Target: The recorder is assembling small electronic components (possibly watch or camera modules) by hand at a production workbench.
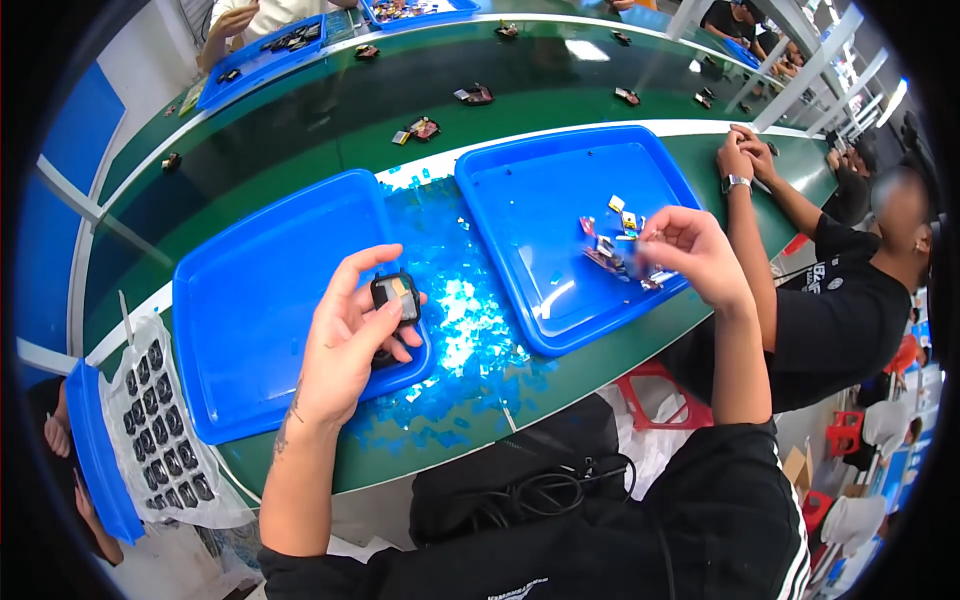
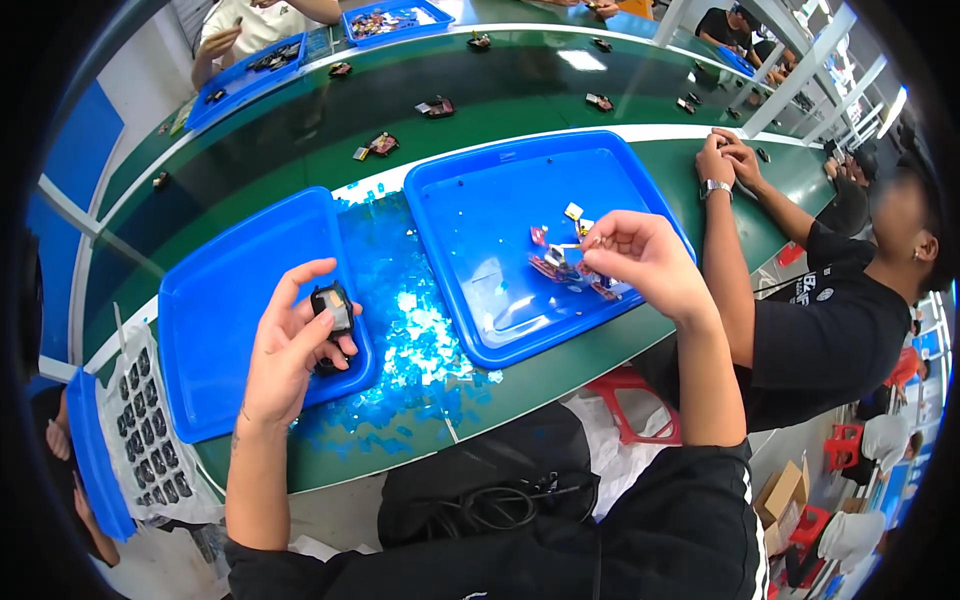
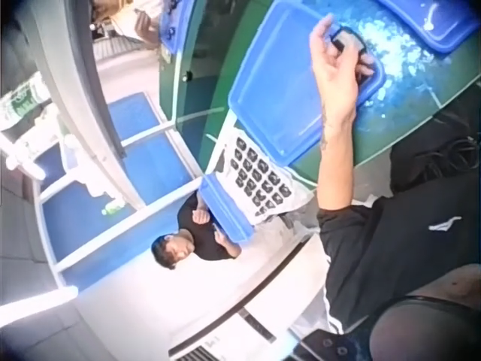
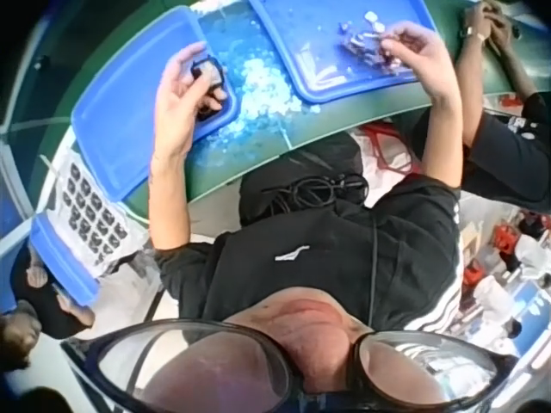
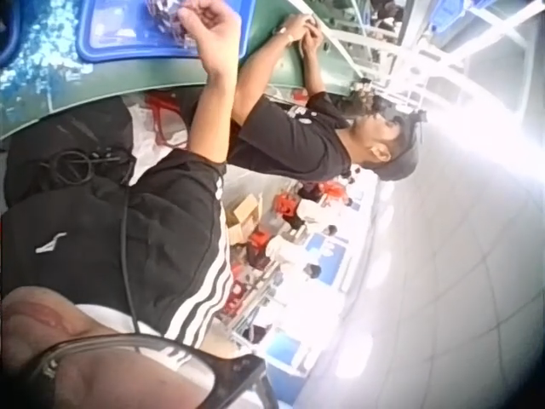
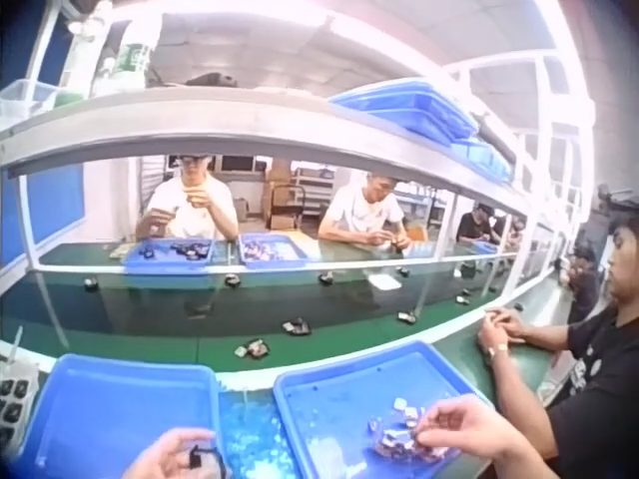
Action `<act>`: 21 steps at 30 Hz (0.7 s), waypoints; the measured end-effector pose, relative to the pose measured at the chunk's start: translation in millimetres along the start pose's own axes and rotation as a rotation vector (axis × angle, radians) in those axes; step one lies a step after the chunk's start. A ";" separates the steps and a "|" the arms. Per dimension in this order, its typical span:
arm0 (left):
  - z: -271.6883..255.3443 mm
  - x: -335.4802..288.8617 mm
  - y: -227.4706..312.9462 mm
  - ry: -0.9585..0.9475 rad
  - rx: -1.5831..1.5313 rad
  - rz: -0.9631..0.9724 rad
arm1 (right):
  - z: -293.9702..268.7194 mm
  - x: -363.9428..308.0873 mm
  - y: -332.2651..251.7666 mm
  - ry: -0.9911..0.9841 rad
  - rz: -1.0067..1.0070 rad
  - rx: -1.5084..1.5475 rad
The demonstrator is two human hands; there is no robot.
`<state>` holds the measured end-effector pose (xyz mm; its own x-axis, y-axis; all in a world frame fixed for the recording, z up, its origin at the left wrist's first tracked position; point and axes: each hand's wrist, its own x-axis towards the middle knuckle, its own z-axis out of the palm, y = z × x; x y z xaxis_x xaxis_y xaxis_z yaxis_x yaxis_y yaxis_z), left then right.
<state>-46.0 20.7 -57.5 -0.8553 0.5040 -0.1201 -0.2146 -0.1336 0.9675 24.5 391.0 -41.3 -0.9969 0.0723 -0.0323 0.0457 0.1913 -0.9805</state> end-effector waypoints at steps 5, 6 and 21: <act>-3.0 -1.6 -7.5 0.000 0.094 0.056 | 9.1 9.0 -1.7 0.041 -0.032 -0.534; -3.9 -3.5 -9.2 0.005 0.156 0.102 | 10.0 9.3 -6.0 0.057 -0.025 -0.300; 28.2 -7.7 -30.8 0.013 1.064 1.060 | 140.6 -3.9 -10.5 -0.257 0.397 0.682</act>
<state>-19.5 45.0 -80.1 -0.3958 0.5652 0.7238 0.9183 0.2468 0.3095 18.7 251.1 -58.2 -0.9023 -0.2325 -0.3629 0.4304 -0.4427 -0.7866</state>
